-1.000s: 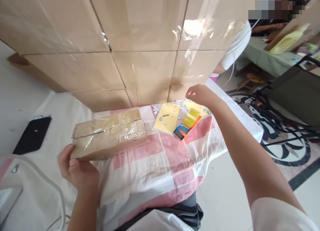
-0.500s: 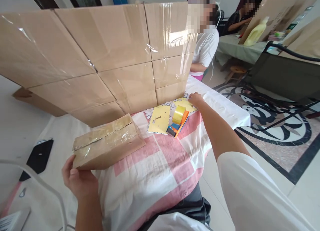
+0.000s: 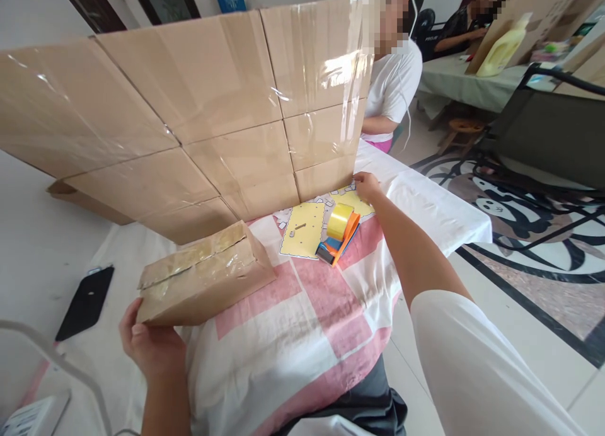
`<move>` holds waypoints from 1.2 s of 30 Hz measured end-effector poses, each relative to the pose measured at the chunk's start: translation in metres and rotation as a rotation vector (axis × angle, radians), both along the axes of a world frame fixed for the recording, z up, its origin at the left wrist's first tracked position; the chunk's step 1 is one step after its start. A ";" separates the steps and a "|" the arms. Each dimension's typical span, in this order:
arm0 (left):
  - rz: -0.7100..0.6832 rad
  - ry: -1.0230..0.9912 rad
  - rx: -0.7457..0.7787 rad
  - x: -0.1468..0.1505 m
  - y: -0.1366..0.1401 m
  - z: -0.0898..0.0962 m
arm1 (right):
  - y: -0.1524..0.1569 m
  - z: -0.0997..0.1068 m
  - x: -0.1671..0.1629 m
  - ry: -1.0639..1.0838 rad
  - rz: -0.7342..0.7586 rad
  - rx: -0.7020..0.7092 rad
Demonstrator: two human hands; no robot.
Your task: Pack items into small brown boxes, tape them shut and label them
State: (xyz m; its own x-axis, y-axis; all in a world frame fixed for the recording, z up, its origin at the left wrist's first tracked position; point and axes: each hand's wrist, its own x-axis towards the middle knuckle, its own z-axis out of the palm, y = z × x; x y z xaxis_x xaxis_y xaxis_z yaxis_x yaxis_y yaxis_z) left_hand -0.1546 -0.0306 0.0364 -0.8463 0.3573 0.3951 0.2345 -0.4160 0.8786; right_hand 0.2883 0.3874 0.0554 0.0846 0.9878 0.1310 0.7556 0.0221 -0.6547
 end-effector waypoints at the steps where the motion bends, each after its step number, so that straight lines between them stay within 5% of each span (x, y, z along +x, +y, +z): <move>1: -0.005 0.003 0.001 0.000 0.000 -0.001 | 0.001 -0.001 -0.003 0.032 -0.035 -0.002; 8: 0.060 0.053 -0.044 0.001 0.003 0.001 | -0.004 0.005 -0.004 0.157 -0.171 -0.054; 17: 0.082 0.027 -0.017 0.008 0.011 0.014 | -0.052 0.025 0.000 0.092 0.049 -0.066; 23: 0.019 0.010 -0.023 0.001 0.003 0.007 | -0.080 0.027 0.000 -0.485 0.250 0.209; 27: -0.002 -0.011 -0.018 -0.004 -0.001 -0.002 | -0.092 0.020 0.009 -0.723 0.461 0.146; 36: 0.025 0.001 0.009 0.002 0.002 0.006 | -0.098 0.011 0.019 -0.653 0.499 0.098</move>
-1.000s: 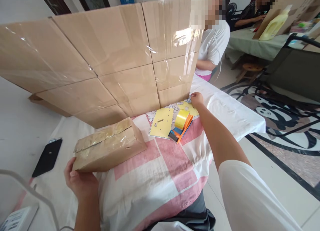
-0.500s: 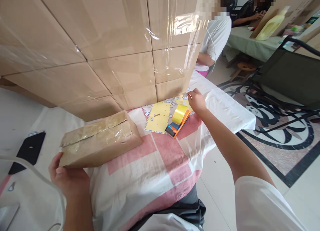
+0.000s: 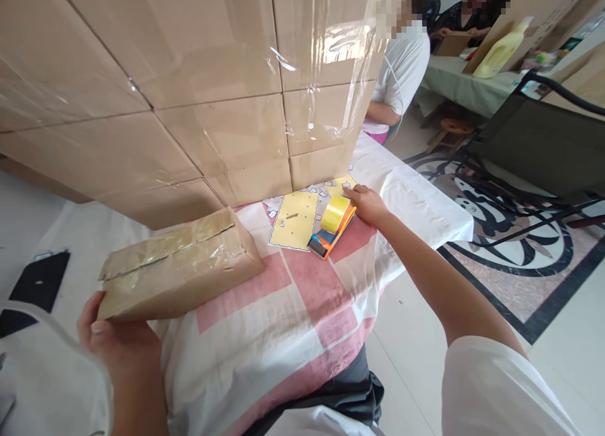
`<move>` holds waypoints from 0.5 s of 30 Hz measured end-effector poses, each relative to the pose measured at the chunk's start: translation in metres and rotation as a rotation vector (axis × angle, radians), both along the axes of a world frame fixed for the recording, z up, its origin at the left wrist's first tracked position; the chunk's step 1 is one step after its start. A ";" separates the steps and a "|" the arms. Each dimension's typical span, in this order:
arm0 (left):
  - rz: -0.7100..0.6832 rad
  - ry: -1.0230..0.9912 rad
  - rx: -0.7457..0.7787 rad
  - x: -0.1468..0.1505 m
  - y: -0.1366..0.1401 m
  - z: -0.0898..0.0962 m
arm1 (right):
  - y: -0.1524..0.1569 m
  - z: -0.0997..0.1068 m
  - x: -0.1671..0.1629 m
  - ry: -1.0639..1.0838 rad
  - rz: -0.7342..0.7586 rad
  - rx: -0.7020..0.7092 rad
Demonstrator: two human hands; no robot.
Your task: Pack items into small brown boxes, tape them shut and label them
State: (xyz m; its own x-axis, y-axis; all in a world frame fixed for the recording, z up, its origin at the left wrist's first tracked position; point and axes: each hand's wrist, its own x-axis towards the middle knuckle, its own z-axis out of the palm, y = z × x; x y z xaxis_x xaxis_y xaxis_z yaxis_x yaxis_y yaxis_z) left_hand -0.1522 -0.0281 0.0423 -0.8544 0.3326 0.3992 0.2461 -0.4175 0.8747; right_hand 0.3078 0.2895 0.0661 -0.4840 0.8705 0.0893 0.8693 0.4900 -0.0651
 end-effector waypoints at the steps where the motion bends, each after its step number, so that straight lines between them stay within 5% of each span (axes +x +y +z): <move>1: 0.007 -0.001 0.000 0.002 0.001 0.002 | -0.001 0.000 0.001 0.043 -0.005 -0.001; 7: 0.050 0.030 -0.011 0.007 0.008 0.011 | 0.014 0.003 0.016 0.356 -0.185 0.099; 15: 0.047 0.035 -0.031 0.002 0.005 0.005 | 0.053 -0.008 0.008 0.376 -0.292 -0.129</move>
